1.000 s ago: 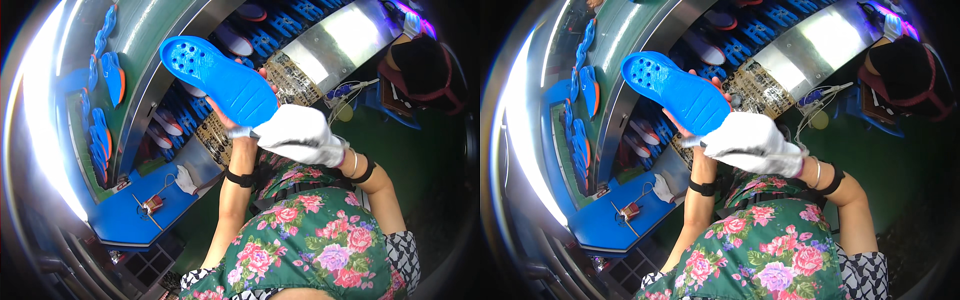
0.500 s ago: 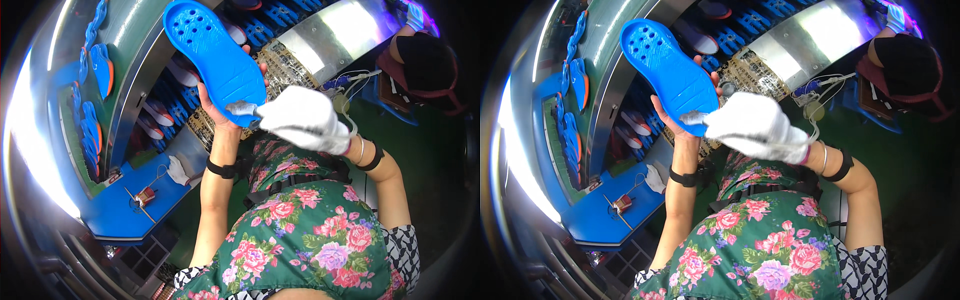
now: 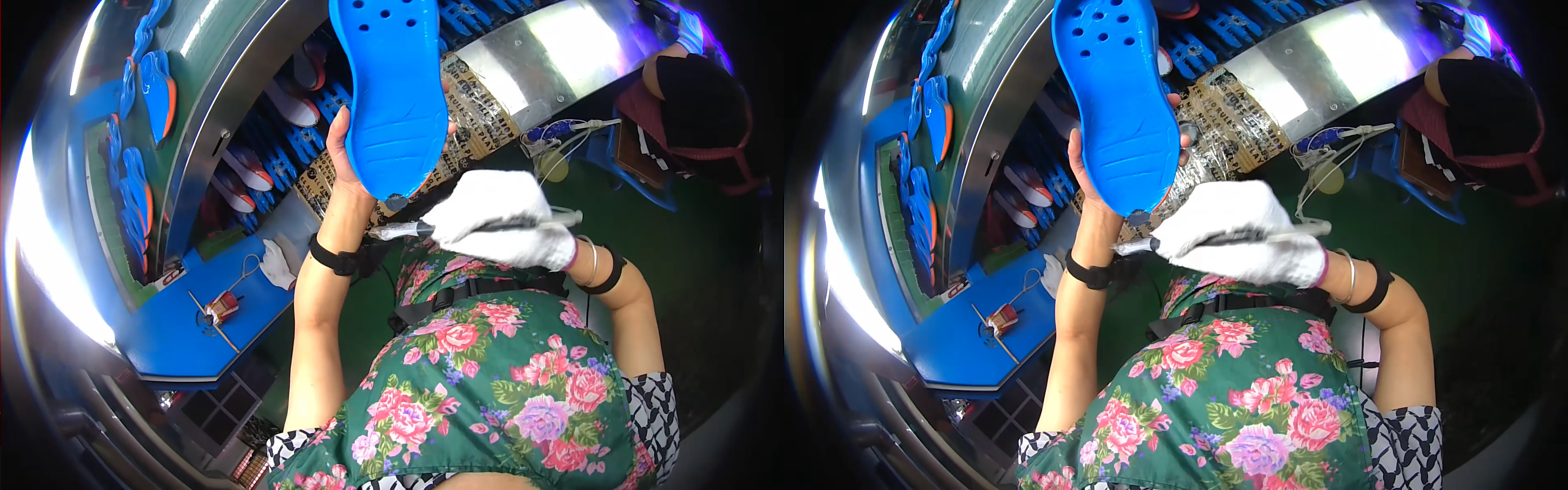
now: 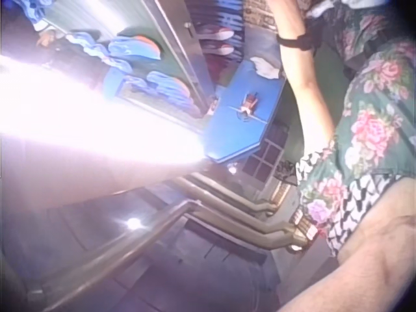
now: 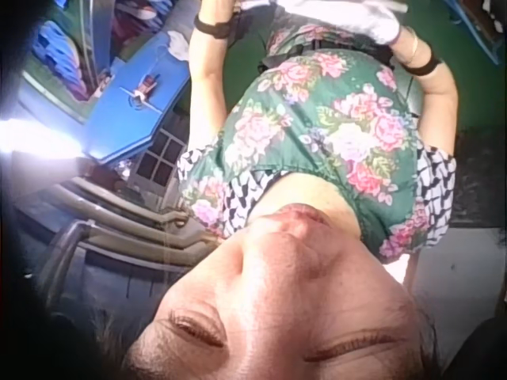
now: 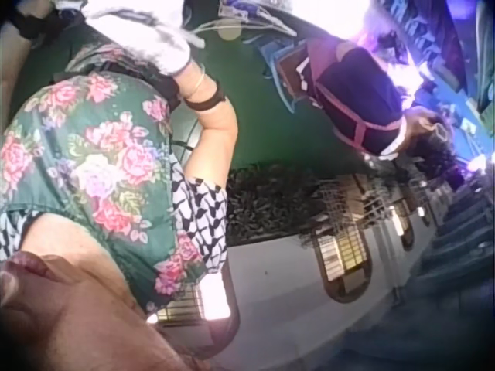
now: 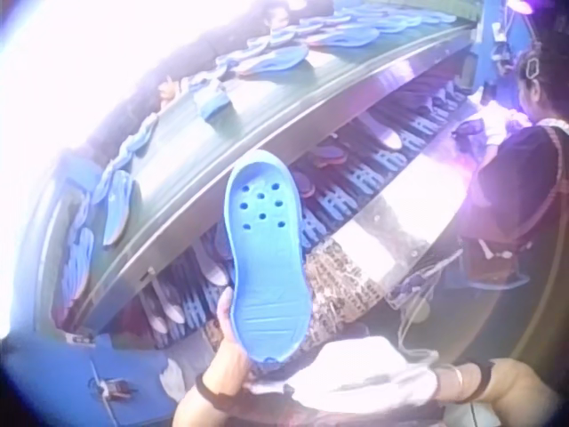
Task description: Applying adhesive or primer to the bottom of shoe soles using a brush on a conveyor line.
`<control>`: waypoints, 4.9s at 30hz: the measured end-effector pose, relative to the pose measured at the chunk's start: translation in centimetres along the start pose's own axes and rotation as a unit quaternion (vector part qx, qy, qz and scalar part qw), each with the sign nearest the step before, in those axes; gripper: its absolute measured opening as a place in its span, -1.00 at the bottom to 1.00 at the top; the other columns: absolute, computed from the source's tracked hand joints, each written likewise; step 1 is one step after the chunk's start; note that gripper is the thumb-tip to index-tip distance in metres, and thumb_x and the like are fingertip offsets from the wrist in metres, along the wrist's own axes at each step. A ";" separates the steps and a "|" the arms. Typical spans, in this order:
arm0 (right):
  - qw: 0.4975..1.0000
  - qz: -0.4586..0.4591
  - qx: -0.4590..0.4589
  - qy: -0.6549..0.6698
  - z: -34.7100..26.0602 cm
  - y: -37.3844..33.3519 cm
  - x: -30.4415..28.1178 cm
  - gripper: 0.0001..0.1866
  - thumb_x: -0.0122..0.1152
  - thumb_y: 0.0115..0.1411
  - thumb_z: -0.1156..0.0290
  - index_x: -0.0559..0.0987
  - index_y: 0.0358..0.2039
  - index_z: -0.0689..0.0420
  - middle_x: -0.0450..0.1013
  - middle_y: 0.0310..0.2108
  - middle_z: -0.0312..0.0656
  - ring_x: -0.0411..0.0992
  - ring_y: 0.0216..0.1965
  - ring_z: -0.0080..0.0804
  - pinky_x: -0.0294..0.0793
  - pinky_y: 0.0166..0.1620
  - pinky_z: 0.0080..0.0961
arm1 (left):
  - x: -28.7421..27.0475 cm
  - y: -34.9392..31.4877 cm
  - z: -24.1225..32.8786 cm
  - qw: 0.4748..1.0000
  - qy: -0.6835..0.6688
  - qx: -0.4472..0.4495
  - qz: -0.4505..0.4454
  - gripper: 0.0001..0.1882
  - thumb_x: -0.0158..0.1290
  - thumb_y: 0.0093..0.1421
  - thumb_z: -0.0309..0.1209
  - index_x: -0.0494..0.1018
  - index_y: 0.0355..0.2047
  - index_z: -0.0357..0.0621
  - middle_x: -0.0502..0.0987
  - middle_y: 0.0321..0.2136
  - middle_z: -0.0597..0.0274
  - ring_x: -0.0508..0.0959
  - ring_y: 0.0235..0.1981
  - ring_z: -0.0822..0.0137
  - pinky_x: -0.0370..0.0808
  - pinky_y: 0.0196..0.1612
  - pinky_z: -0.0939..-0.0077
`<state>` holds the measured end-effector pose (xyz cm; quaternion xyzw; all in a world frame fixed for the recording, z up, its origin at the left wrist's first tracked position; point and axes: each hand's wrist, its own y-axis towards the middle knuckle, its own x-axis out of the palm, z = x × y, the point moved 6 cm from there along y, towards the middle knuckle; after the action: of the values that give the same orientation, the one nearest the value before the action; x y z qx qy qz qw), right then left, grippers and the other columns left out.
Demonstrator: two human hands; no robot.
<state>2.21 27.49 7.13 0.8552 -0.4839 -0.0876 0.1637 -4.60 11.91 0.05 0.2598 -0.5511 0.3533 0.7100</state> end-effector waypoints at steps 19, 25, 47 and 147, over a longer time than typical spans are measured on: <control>0.994 0.048 0.096 0.021 1.9 -0.7 -0.6 -0.86 0.47 0.04 0.60 0.73 -0.34 0.20 0.67 -0.27 -0.14 0.64 -0.21 -0.35 0.62 -0.09 -0.45 | -1.3 0.4 0.7 0.985 0.128 -0.109 0.051 0.15 0.13 0.12 0.22 -0.10 0.48 -0.20 0.12 0.38 -0.32 0.37 0.24 -0.37 0.41 0.25 -0.21; 0.987 0.095 0.009 -0.132 0.1 2.1 -4.4 -0.81 0.43 0.06 0.63 0.73 -0.26 0.21 0.67 -0.25 -0.10 0.64 -0.23 -0.34 0.62 -0.11 -0.41 | -2.1 -2.0 -1.8 0.981 -0.109 -0.025 0.159 -0.05 -0.01 0.24 0.20 0.10 0.41 -0.26 0.37 0.23 -0.28 0.49 0.14 -0.29 0.49 0.19 -0.13; 0.933 0.261 0.183 0.166 5.5 1.7 -4.5 -0.78 0.35 0.10 0.66 0.71 -0.20 0.31 0.66 -0.23 -0.08 0.57 -0.34 -0.50 0.54 -0.23 -0.60 | 6.2 -1.2 23.1 0.935 -0.099 0.332 -0.080 0.18 0.16 0.17 0.23 -0.18 0.46 -0.29 -0.12 0.45 -0.26 -0.07 0.44 -0.29 0.20 0.41 -0.20; 0.946 0.040 -0.210 -0.242 -3.9 5.2 0.3 -0.74 0.37 0.06 0.52 0.73 -0.18 0.11 0.65 -0.14 -0.07 0.61 -0.23 -0.17 0.59 -0.12 -0.32 | 1.9 -4.8 0.4 0.848 0.384 0.176 0.320 0.23 -0.36 0.04 0.68 0.01 0.44 -0.01 0.35 0.25 0.01 0.51 0.10 0.01 0.49 0.18 0.00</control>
<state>-0.62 25.50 12.62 0.7343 -0.5135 -0.3851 0.2208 -0.76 9.08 2.10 0.0331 -0.2158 0.7234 0.6550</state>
